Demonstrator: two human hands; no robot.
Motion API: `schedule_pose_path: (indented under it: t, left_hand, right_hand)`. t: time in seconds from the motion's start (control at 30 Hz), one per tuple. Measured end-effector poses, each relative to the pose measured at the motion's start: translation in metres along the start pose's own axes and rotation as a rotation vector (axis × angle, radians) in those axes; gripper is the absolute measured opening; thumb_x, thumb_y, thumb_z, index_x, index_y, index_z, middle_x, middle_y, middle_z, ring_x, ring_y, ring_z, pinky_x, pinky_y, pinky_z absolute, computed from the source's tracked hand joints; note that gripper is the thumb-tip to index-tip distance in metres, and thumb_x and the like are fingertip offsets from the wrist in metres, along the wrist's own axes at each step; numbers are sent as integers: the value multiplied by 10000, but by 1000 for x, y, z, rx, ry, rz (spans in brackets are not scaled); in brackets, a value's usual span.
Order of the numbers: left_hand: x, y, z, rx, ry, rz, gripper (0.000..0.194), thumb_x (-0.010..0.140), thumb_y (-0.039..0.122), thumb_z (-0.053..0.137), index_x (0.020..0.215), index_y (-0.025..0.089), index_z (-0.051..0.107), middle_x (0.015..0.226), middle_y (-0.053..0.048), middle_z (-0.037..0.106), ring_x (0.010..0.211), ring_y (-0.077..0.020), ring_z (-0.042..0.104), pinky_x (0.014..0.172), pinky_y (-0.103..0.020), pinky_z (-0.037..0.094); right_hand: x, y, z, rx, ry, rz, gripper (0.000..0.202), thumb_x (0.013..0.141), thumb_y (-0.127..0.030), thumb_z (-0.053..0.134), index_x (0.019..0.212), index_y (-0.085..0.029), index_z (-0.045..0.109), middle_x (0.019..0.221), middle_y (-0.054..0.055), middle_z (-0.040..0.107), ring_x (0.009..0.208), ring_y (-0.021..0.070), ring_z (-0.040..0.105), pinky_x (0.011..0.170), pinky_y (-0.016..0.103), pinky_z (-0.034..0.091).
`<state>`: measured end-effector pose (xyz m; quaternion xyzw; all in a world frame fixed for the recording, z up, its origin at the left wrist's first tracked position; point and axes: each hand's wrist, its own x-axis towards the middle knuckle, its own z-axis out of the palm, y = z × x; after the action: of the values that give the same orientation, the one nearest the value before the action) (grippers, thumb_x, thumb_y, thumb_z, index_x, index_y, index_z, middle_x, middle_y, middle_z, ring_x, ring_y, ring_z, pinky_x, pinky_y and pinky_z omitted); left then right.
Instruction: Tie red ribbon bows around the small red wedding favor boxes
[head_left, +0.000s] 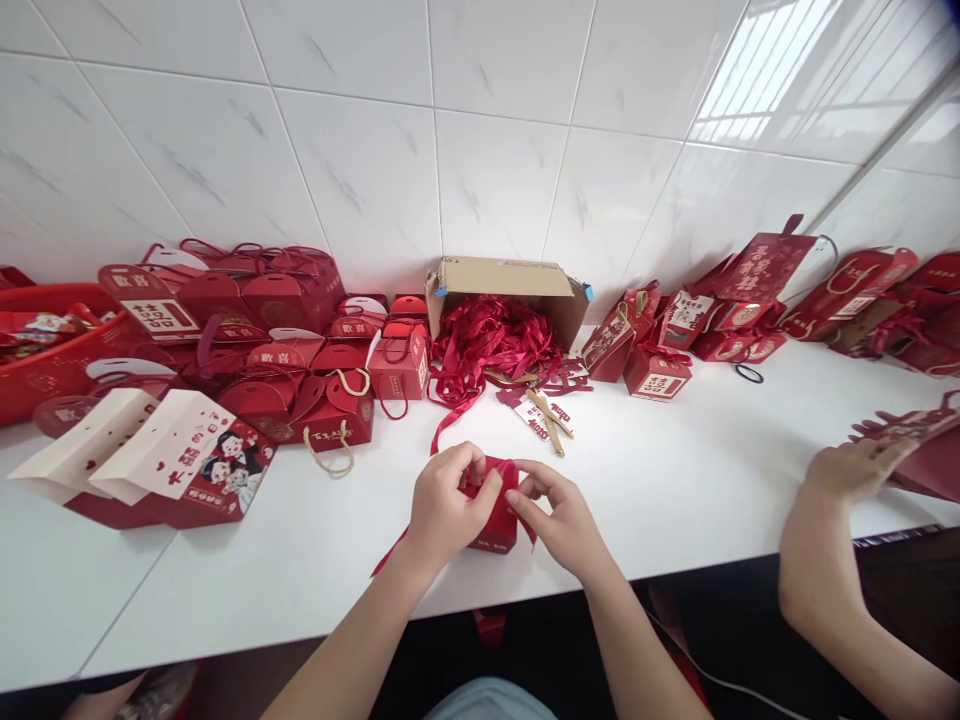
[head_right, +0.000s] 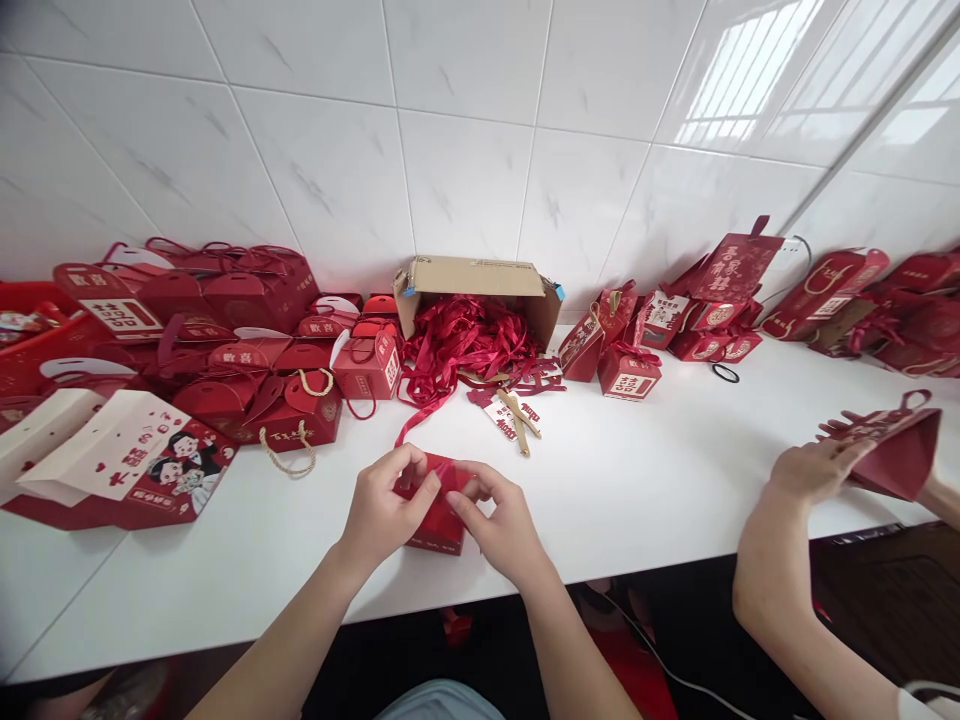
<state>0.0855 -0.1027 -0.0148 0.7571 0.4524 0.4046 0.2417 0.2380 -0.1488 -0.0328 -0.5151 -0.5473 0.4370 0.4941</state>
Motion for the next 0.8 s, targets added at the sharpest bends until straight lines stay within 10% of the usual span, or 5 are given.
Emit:
schedule_pose_path:
  t: [0.4, 0.8]
  left_hand:
    - [4, -31, -31, -270, -76, -92, 108, 809, 271, 546, 758, 216, 467, 737, 13, 478, 719, -157, 461, 717, -287, 386]
    - [-8, -54, -14, -436, -344, -402, 330, 819, 446, 574, 678, 195, 415, 667, 53, 386, 632, -115, 385, 608, -245, 352]
  right_hand:
    - [7, 8, 27, -41, 224, -110, 112, 838, -283, 577, 803, -213, 657, 816, 35, 625, 726, 164, 547, 667, 284, 449]
    - [8, 16, 27, 212, -19, -16, 177, 920, -367, 497, 850, -211, 544, 841, 31, 677, 830, 167, 632, 803, 305, 481]
